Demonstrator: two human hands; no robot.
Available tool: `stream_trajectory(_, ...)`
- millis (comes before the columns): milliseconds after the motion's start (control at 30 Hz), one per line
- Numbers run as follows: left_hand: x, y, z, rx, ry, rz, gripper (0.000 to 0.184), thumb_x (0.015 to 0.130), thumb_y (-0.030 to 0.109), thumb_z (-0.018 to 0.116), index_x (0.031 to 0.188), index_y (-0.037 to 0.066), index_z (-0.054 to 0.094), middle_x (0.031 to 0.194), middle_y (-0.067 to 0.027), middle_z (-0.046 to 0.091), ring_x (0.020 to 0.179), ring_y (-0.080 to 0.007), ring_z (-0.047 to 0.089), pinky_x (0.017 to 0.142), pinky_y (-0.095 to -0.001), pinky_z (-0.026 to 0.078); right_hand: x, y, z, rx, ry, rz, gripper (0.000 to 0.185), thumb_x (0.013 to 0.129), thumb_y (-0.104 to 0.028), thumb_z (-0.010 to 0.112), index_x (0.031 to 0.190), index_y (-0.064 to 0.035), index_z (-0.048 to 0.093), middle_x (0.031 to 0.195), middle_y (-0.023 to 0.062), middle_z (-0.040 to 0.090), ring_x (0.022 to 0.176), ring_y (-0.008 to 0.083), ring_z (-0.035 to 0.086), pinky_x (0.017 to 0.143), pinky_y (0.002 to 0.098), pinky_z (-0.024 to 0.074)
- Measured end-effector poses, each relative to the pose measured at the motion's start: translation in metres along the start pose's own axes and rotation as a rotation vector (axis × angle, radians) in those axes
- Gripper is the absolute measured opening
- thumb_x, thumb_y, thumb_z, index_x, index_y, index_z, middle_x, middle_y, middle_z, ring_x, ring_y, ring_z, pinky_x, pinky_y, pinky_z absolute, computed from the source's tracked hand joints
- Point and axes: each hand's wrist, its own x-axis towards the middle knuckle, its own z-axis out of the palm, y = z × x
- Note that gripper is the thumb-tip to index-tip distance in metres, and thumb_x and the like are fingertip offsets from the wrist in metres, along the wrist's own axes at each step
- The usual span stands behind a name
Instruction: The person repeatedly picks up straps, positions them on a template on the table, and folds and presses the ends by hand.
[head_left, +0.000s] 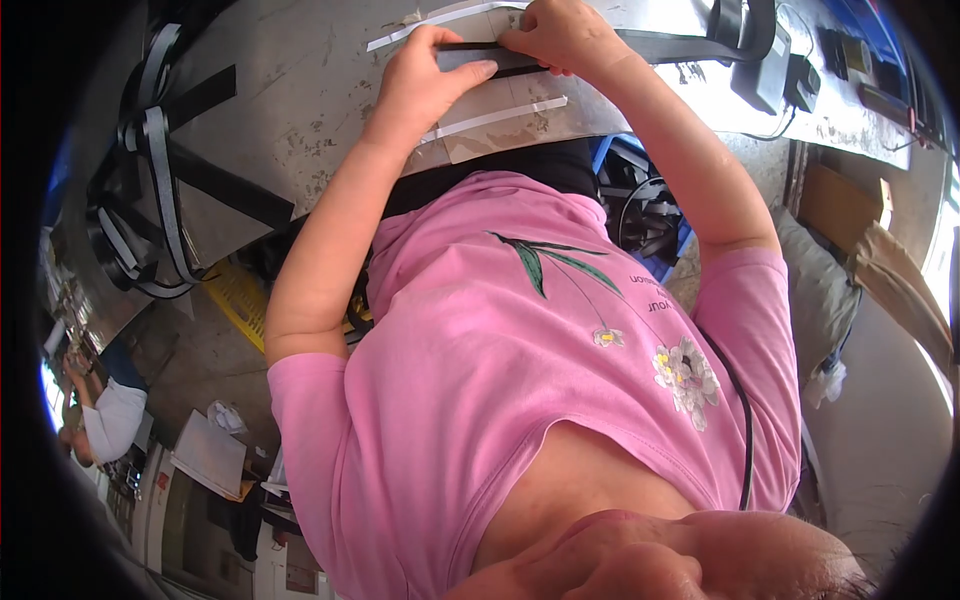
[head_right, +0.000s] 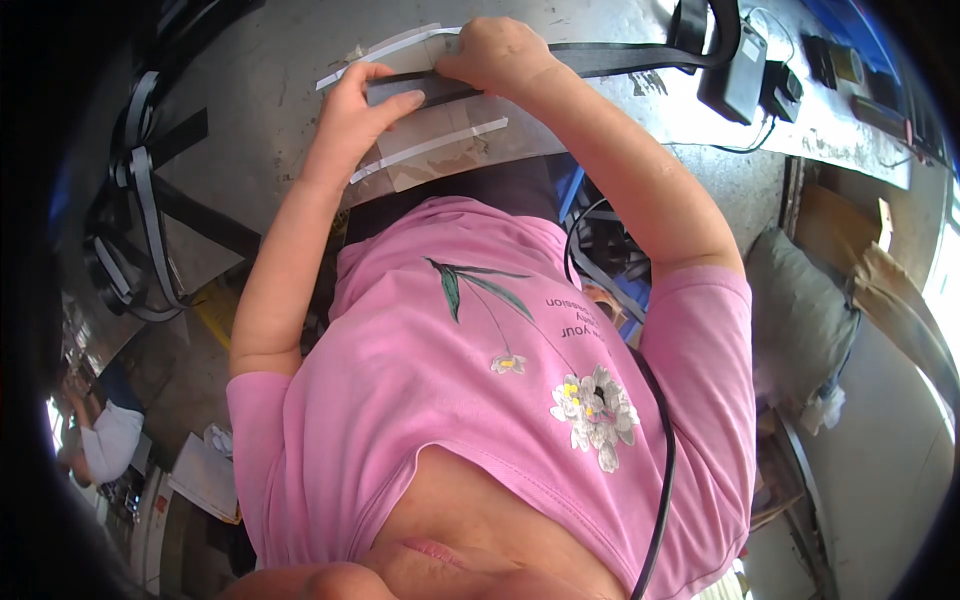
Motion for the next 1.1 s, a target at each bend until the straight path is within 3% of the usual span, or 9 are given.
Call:
stream_trajectory(67,-0.005,-0.006,0.003,-0.717,-0.059,-0.196,0.03,0.077,0.019,0.073,0.098,0.005,0.056,0.081,-0.0004,0.06,0.063,-0.0088,0.054,0.055,-0.0215,0.04,0.001,0.0,0.001,0.002,0.001,-0.012,0.034,0.075,-0.039,0.058,0.072,-0.0064,0.07,0.062,0.0077,0.065,0.063,0.0223,0.066,0.068,0.0324,0.0534)
stream_trajectory(233,-0.022,-0.013,0.024,-0.93,-0.07,-0.213,0.029,0.078,0.019,0.073,0.098,0.005,0.058,0.079,-0.0005,0.059,0.062,-0.0085,0.053,0.055,-0.0225,0.039,-0.001,-0.004,-0.002,0.006,-0.033,0.009,0.035,0.075,-0.037,0.057,0.07,-0.0043,0.068,0.061,0.0083,0.065,0.063,0.0222,0.067,0.067,0.0328,0.0536)
stream_trajectory(567,-0.014,-0.017,0.052,-0.219,0.07,0.02,0.024,0.08,0.015,0.071,0.095,0.002,0.059,0.069,0.0015,0.058,0.057,-0.0053,0.049,0.05,-0.0187,0.037,0.002,-0.006,-0.003,-0.004,-0.026,-0.013,0.036,0.076,-0.036,0.055,0.065,-0.0047,0.068,0.058,0.0085,0.064,0.061,0.0222,0.067,0.066,0.0325,0.0535)
stream_trajectory(667,-0.017,-0.015,0.056,0.048,0.105,0.135,0.031,0.078,0.015,0.071,0.097,-0.005,0.055,0.079,-0.0054,0.057,0.057,-0.0103,0.053,0.053,-0.0248,0.043,0.006,-0.001,-0.007,0.012,-0.144,-0.037,0.028,0.077,-0.028,0.056,0.085,-0.0025,0.066,0.064,0.0104,0.065,0.065,0.0261,0.066,0.067,0.0356,0.053)
stream_trajectory(733,-0.018,-0.012,0.056,0.161,0.141,0.216,0.033,0.078,0.015,0.071,0.097,-0.007,0.054,0.083,-0.008,0.055,0.057,-0.0129,0.054,0.055,-0.0274,0.045,0.004,0.005,-0.02,0.188,-0.273,-0.097,0.009,0.082,-0.01,0.054,0.083,-0.0019,0.058,0.064,0.0127,0.061,0.048,0.0239,0.059,0.045,0.0335,0.0488)
stream_trajectory(833,-0.017,-0.007,0.054,0.298,0.072,0.212,0.042,0.077,0.015,0.07,0.108,-0.008,0.053,0.086,-0.0112,0.052,0.062,-0.0183,0.056,0.06,-0.0313,0.047,-0.006,0.011,-0.039,0.561,-0.203,0.039,0.027,0.092,-0.023,0.045,0.091,0.0,0.059,0.059,0.0089,0.06,0.043,0.0184,0.058,0.037,0.0306,0.0461)
stream_trajectory(867,-0.018,-0.004,0.054,0.317,0.064,0.217,0.048,0.078,0.015,0.069,0.115,-0.007,0.05,0.086,-0.0112,0.052,0.066,-0.0197,0.056,0.062,-0.0318,0.047,-0.012,0.029,-0.035,0.684,-0.077,-0.279,0.035,0.093,-0.03,0.042,0.092,0.0011,0.059,0.061,0.0083,0.059,0.046,0.0178,0.058,0.04,0.0291,0.0469)
stream_trajectory(967,-0.02,0.001,0.054,0.359,0.032,0.207,0.059,0.079,0.015,0.067,0.129,-0.006,0.041,0.085,-0.0116,0.052,0.072,-0.0223,0.057,0.066,-0.033,0.047,-0.025,0.022,-0.051,0.64,-0.124,0.045,0.038,0.093,-0.033,0.042,0.091,0.0009,0.058,0.063,0.0079,0.059,0.049,0.017,0.058,0.043,0.028,0.0477)
stream_trajectory(1100,-0.019,0.0,0.055,0.507,0.005,0.21,0.066,0.081,0.017,0.064,0.135,-0.006,0.032,0.087,-0.0135,0.053,0.076,-0.0275,0.058,0.068,-0.0364,0.048,-0.035,0.029,-0.039,0.537,-0.073,-0.135,0.028,0.091,-0.025,0.05,0.095,0.0013,0.059,0.066,0.0083,0.061,0.052,0.0176,0.059,0.048,0.0274,0.0484)
